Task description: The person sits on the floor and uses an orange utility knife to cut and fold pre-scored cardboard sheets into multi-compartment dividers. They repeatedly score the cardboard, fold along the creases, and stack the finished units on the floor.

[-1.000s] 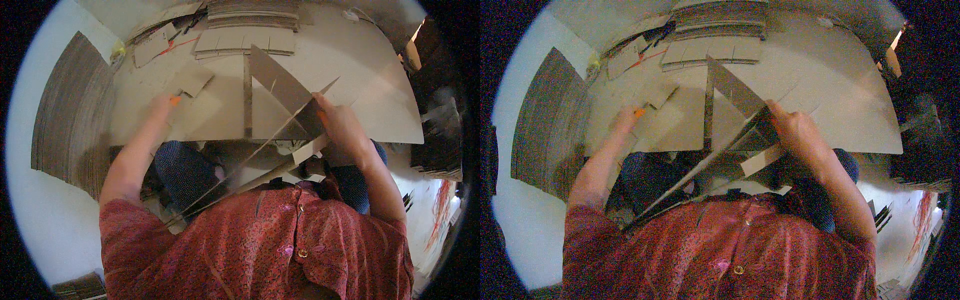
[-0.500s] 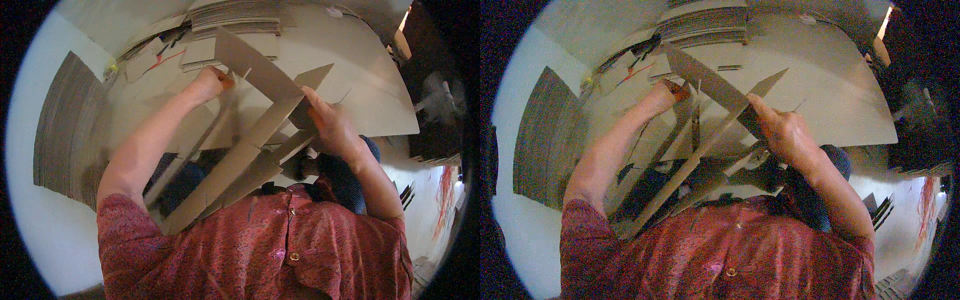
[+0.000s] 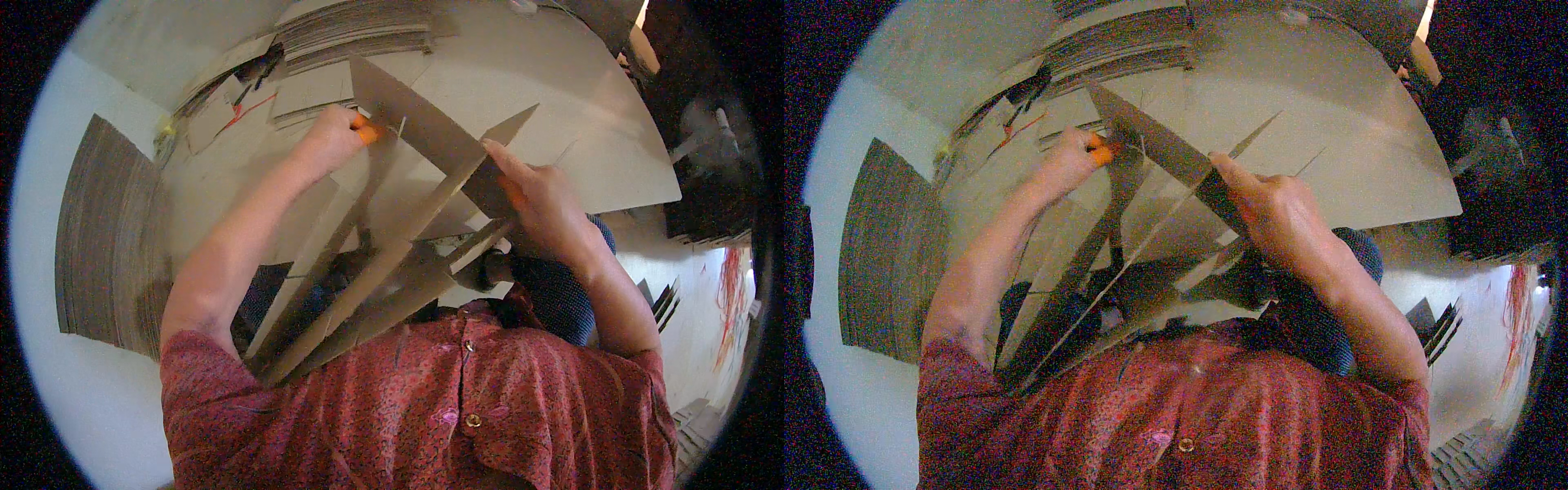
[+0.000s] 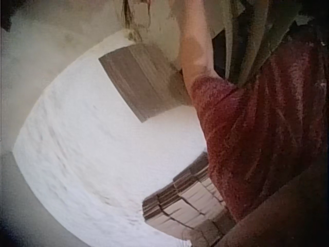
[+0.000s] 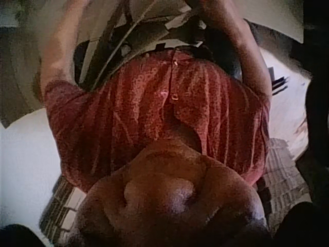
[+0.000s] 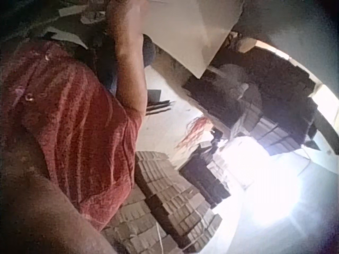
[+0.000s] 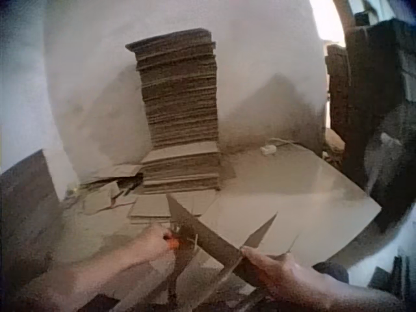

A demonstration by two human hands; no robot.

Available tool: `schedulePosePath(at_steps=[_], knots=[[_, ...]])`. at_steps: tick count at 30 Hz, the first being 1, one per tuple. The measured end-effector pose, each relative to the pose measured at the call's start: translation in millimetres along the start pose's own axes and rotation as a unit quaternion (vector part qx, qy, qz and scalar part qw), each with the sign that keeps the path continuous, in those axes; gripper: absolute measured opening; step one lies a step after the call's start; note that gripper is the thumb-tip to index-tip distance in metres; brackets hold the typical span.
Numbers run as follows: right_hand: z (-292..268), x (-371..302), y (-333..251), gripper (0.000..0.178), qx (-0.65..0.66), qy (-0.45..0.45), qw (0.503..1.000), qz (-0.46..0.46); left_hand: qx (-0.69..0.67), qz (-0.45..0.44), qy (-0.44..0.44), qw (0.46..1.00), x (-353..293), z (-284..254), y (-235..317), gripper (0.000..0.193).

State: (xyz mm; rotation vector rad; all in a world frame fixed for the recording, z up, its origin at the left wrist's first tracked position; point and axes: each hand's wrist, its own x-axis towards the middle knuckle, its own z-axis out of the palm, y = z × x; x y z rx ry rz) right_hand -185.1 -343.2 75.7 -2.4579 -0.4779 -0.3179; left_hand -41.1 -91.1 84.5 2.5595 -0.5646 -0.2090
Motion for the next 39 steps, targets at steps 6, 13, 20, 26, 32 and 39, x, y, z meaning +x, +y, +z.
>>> schedulePosePath(at_steps=[6, 13, 20, 26, 32, 39], knots=[[-5.7, 11.9, 13.4, 0.042, 0.023, -0.078, 0.983, 0.165, -0.133, -0.013, -0.068, 0.989, 19.8, -2.4, 23.6, 0.030], [-41.1, 46.4, 97.7, 0.039, -0.081, -0.004, 0.989, 0.125, 0.197, 0.095, 0.069, 0.973, 112.6, 34.5, -86.2, 0.048], [-48.4, 67.7, 138.3, 0.042, -0.161, 0.014, 0.982, 0.101, 0.302, 0.129, 0.247, 0.911, 154.7, 96.8, -87.5, 0.047], [-61.8, 80.2, 192.2, 0.042, -0.150, 0.011, 0.973, 0.175, 0.230, 0.109, 0.101, 0.962, 146.7, 84.4, -90.6, 0.019], [-62.5, 67.4, 133.5, 0.046, -0.168, 0.164, 0.963, 0.128, 0.053, 0.021, 0.165, 0.985, 111.6, 38.4, -96.3, 0.017], [-38.9, 55.9, 46.5, 0.038, 0.634, 0.148, 0.723, 0.230, 0.057, 0.532, 0.238, 0.811, 47.1, 29.8, 71.2, 0.022]])
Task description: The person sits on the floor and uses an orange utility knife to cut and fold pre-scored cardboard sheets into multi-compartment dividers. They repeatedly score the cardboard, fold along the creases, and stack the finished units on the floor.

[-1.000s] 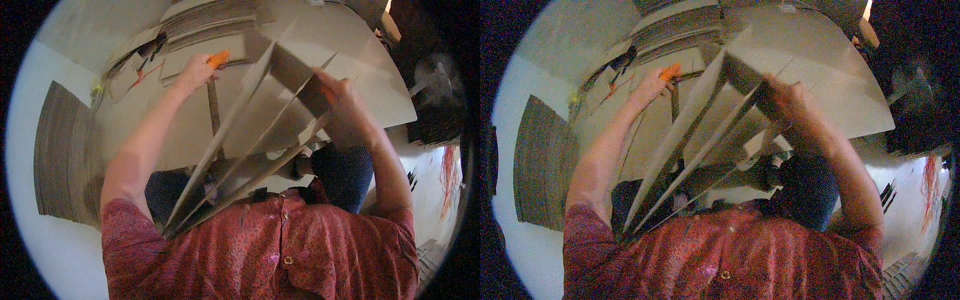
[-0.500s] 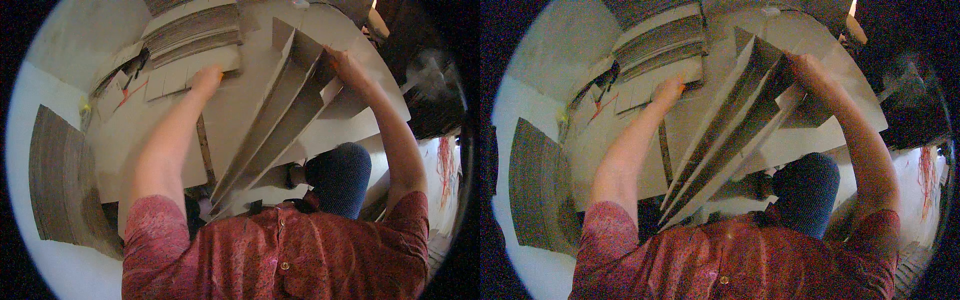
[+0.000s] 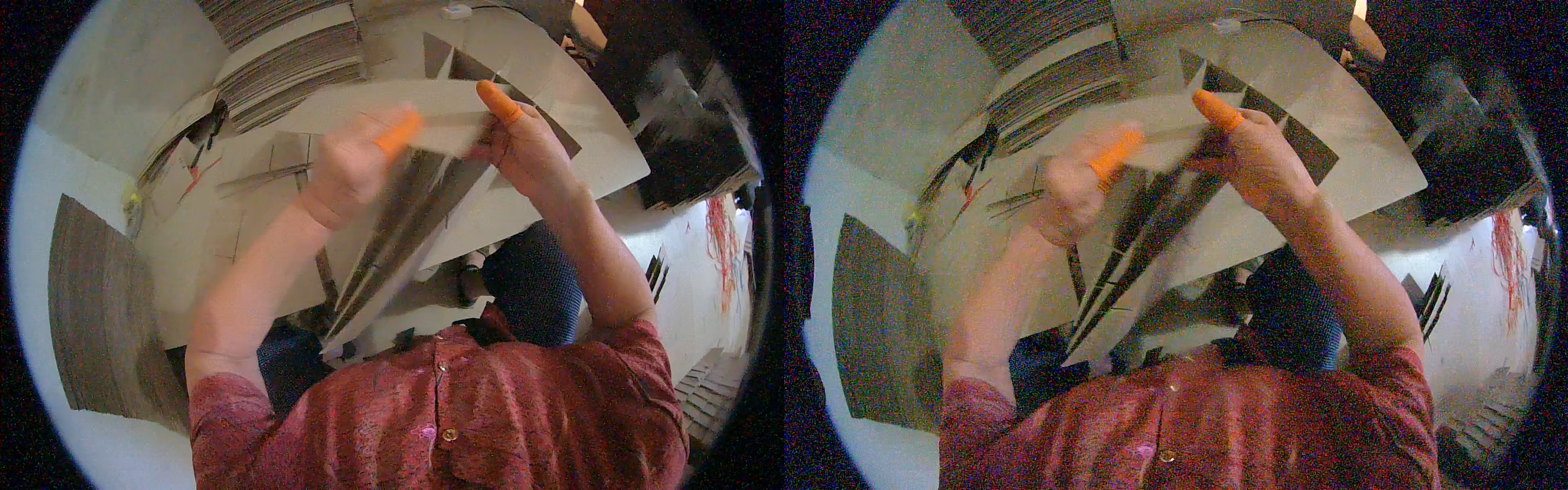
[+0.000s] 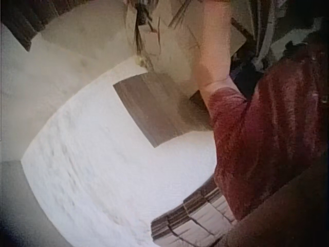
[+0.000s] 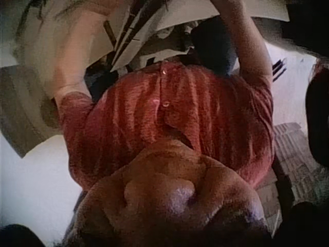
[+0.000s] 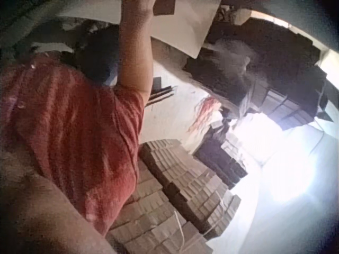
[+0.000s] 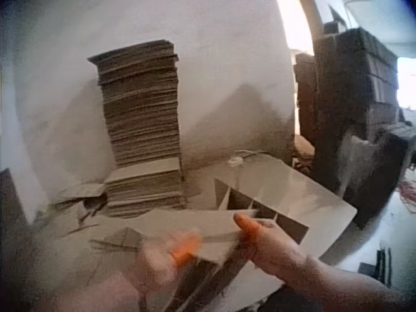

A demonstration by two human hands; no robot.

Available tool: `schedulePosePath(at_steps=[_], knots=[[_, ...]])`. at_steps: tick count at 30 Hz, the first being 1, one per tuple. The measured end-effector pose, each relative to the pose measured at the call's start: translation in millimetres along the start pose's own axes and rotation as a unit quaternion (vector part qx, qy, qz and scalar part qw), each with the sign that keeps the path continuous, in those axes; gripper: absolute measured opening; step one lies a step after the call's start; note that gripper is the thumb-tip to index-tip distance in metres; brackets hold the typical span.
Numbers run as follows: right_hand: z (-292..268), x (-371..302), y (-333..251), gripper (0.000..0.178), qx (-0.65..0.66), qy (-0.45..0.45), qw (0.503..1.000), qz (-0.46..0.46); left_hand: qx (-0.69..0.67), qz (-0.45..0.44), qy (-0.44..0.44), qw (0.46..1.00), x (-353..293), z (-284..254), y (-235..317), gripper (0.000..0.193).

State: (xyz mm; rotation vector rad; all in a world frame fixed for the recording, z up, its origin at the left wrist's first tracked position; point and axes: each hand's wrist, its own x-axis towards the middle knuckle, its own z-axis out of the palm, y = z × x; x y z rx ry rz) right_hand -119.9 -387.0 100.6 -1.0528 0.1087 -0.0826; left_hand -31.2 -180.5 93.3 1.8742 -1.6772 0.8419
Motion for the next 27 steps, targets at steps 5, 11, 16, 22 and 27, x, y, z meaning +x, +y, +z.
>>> schedulePosePath(at_steps=[5, 11, 16, 22, 27], knots=[[-59.8, -27.3, -13.1, 0.025, -0.028, 0.123, 0.977, -0.173, 0.017, -0.215, -0.043, 0.975, 3.0, 13.6, 43.7, 0.035], [-97.6, -66.0, -10.7, 0.028, -0.093, 0.204, 0.939, -0.262, -0.091, -0.462, -0.227, 0.852, -39.0, -3.4, 28.4, 0.022], [-114.5, -74.1, 13.0, 0.016, -0.179, 0.185, 0.927, -0.274, -0.090, -0.440, -0.176, 0.876, -56.8, -27.2, 31.0, 0.017], [-125.4, -77.7, 15.6, 0.021, -0.209, 0.168, 0.932, -0.243, -0.059, -0.434, -0.180, 0.881, -71.3, -34.9, 22.4, 0.016], [-111.2, -92.9, 7.9, 0.017, -0.397, 0.219, 0.859, -0.238, -0.060, -0.493, -0.157, 0.854, -72.7, -33.8, 22.7, 0.015]])
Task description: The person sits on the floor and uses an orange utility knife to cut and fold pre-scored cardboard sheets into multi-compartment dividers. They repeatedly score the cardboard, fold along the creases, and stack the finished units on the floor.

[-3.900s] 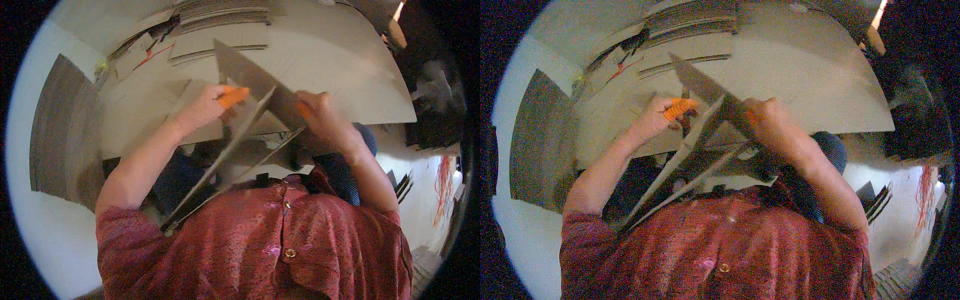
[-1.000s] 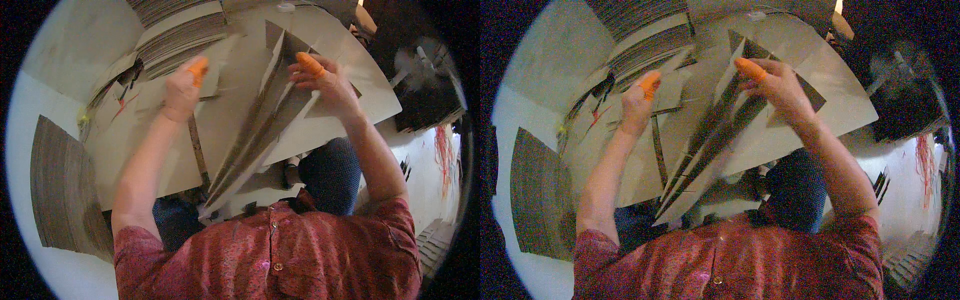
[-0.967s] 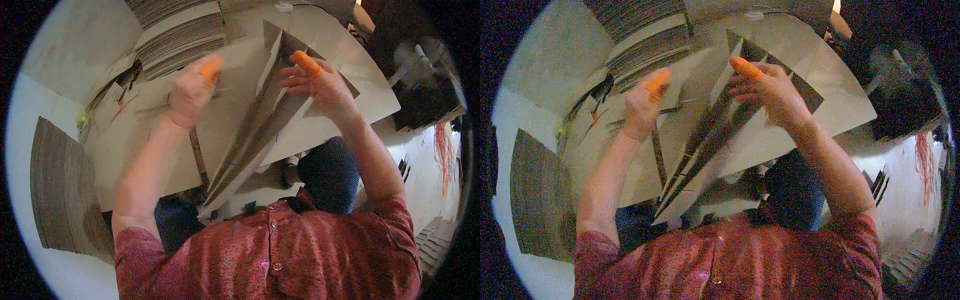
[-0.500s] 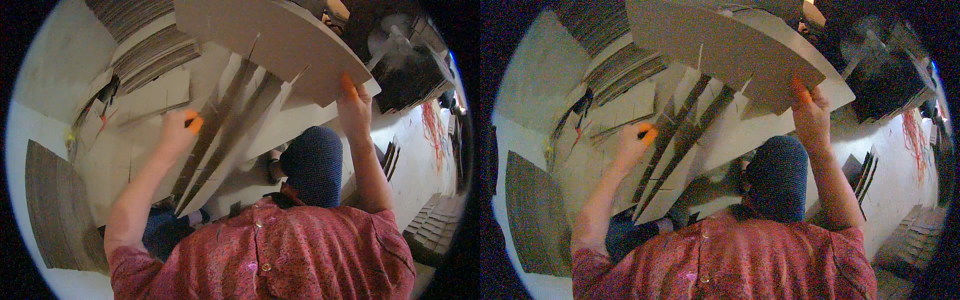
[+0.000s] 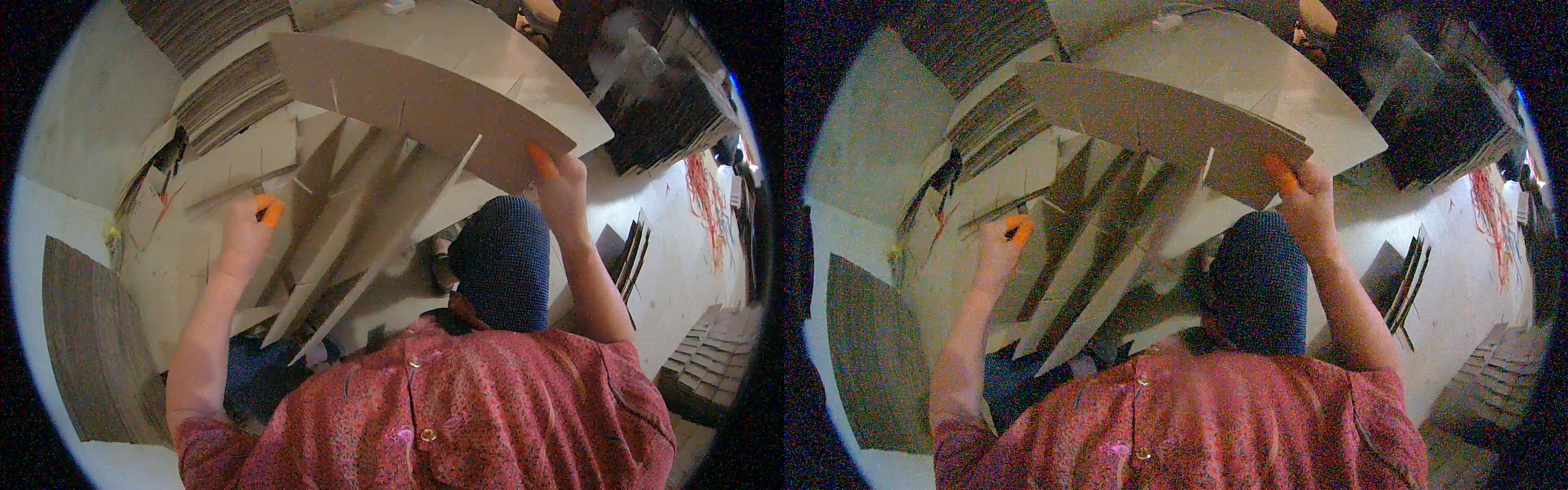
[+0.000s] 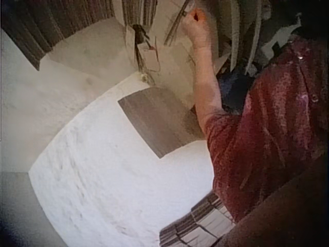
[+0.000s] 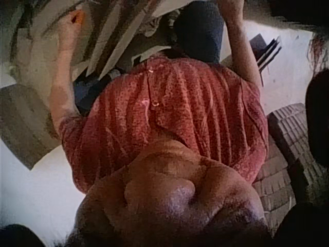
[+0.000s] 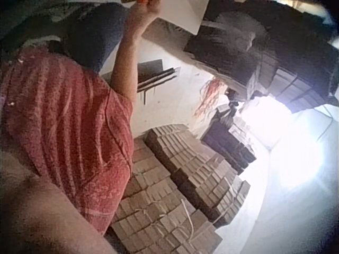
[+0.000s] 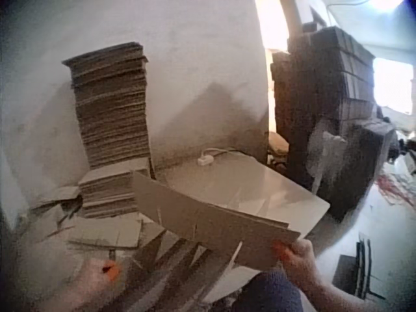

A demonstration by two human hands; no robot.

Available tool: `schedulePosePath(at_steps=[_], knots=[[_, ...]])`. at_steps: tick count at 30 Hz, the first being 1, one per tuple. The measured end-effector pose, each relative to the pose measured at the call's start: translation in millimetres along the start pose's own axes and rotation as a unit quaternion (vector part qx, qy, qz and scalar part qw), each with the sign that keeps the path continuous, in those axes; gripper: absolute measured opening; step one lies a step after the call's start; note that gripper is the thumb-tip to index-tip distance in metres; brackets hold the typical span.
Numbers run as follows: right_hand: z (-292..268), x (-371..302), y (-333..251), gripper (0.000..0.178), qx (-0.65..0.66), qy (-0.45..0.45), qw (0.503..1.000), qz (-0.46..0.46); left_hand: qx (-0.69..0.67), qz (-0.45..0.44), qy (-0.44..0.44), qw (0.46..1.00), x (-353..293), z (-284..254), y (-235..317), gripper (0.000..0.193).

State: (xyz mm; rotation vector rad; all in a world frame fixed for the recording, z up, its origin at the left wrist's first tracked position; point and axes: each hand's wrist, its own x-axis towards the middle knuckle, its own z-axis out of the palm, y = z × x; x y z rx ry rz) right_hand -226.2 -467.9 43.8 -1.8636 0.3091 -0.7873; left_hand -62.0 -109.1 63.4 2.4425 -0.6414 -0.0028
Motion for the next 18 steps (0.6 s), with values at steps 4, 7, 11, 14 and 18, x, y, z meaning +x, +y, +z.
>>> schedulePosePath(at_steps=[4, 7, 11, 14, 18], knots=[[0.8, -12.1, 1.4, 0.016, -0.042, -0.042, 0.998, 0.006, 0.045, 0.015, -0.010, 0.999, -1.5, -0.5, 3.5, 0.015], [11.6, -18.5, 5.7, 0.014, -0.013, -0.073, 0.991, 0.110, 0.027, 0.001, -0.002, 1.000, -6.2, -3.1, 9.4, 0.015], [15.6, -28.5, 33.5, 0.016, 0.058, -0.031, 0.997, 0.032, 0.091, 0.093, 0.064, 0.989, -2.5, 2.4, 11.3, 0.020], [20.6, -26.8, 23.3, 0.016, 0.053, -0.003, 0.999, -0.001, 0.125, 0.218, 0.123, 0.960, 4.7, 6.4, 49.4, 0.029], [26.6, -29.6, 32.7, 0.014, 0.025, -0.003, 1.000, -0.013, 0.091, 0.135, -0.004, 0.987, 16.6, 36.2, 100.5, 0.033]])
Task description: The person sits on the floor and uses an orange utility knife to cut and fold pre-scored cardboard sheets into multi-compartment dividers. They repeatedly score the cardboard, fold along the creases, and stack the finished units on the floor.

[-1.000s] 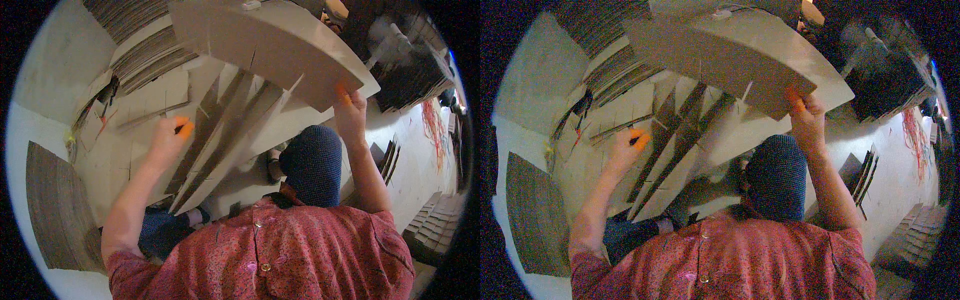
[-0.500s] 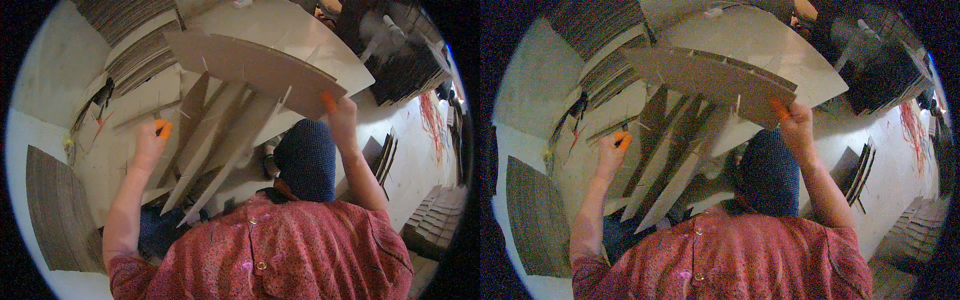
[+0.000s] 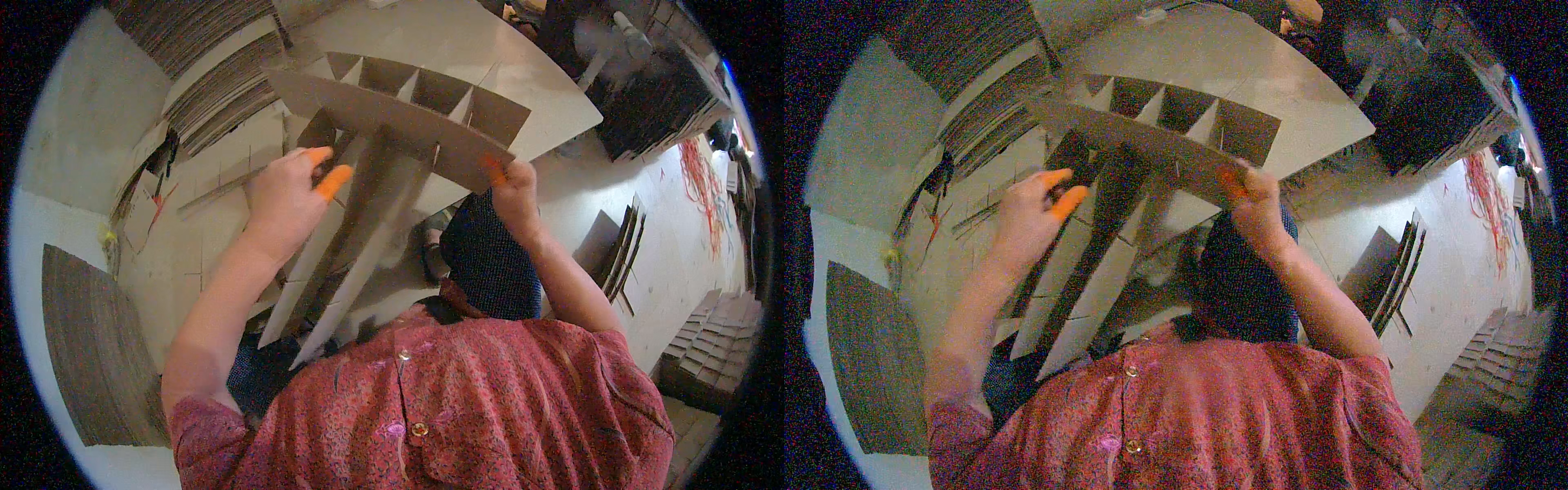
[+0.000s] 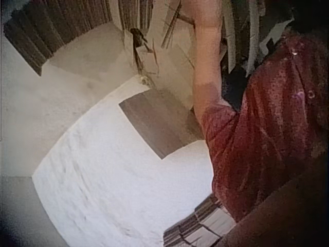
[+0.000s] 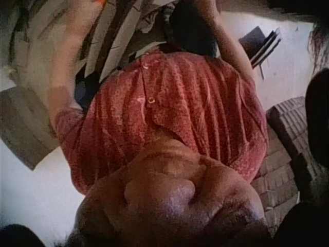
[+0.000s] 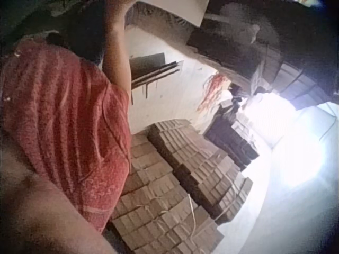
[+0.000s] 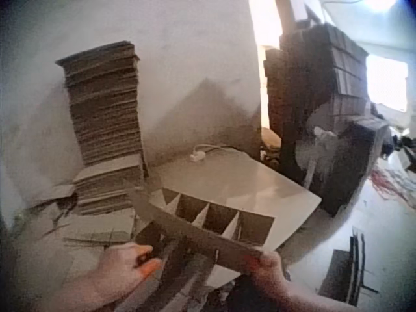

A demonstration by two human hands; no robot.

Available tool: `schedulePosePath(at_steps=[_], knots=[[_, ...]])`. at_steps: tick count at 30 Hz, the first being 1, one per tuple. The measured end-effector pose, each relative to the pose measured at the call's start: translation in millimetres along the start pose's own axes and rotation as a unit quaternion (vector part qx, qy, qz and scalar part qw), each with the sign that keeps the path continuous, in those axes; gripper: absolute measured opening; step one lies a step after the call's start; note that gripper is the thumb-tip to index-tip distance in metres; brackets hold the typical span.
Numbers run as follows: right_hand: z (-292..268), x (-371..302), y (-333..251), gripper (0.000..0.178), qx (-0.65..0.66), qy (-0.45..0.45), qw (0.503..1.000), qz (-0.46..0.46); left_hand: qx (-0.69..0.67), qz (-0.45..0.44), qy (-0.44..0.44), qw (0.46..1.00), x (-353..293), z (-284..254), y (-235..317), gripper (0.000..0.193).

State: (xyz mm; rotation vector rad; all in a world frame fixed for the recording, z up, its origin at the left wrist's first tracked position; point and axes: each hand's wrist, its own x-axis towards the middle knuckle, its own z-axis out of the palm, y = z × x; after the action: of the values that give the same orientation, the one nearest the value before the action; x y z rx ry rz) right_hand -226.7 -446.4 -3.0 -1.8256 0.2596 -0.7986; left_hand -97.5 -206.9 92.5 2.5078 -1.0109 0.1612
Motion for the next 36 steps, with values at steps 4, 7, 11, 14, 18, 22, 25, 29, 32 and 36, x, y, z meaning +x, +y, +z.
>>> schedulePosePath(at_steps=[4, 7, 11, 14, 18, 22, 25, 29, 32, 36], knots=[[-4.8, -8.7, 13.7, 0.012, -0.041, -0.026, 0.999, -0.011, 0.048, -0.001, -0.087, 0.995, 18.5, 29.9, -1.2, 0.028], [-10.5, -10.5, 12.9, 0.014, -0.077, -0.027, 0.996, -0.021, 0.036, -0.001, -0.095, 0.995, 25.3, 41.0, -8.4, 0.019], [-18.9, -8.7, -4.6, 0.014, -0.145, -0.025, 0.988, -0.035, 0.058, -0.016, -0.097, 0.994, 29.5, 42.8, -6.3, 0.017], [-19.1, -14.6, 7.9, 0.013, -0.101, -0.010, 0.995, 0.002, -0.036, 0.010, -0.123, 0.992, 36.0, 46.5, -18.9, 0.018], [-14.0, -13.9, 18.6, 0.013, -0.052, -0.001, 0.999, -0.009, -0.144, 0.011, -0.185, 0.972, 39.6, 43.3, -23.7, 0.019], [-13.5, -9.9, 18.5, 0.013, -0.080, -0.044, 0.996, 0.024, -0.171, -0.010, -0.157, 0.973, 37.0, 48.4, -30.3, 0.020], [-18.5, -7.3, 14.1, 0.013, -0.110, -0.059, 0.992, -0.005, -0.088, -0.047, -0.140, 0.985, 30.2, 39.1, -27.2, 0.024], [-28.7, -3.3, 1.4, 0.019, -0.145, -0.100, 0.983, 0.050, -0.044, -0.003, -0.028, 0.999, 28.9, 28.0, -30.0, 0.037], [-21.0, 1.7, -27.9, 0.032, -0.008, 0.024, 0.999, -0.035, 0.042, -0.067, 0.050, 0.996, 36.7, -0.5, -48.9, 0.044], [-27.8, 14.0, -11.9, 0.041, -0.200, -0.102, 0.944, -0.242, 0.046, -0.098, -0.139, 0.984, 40.3, 15.1, -89.6, 0.026]])
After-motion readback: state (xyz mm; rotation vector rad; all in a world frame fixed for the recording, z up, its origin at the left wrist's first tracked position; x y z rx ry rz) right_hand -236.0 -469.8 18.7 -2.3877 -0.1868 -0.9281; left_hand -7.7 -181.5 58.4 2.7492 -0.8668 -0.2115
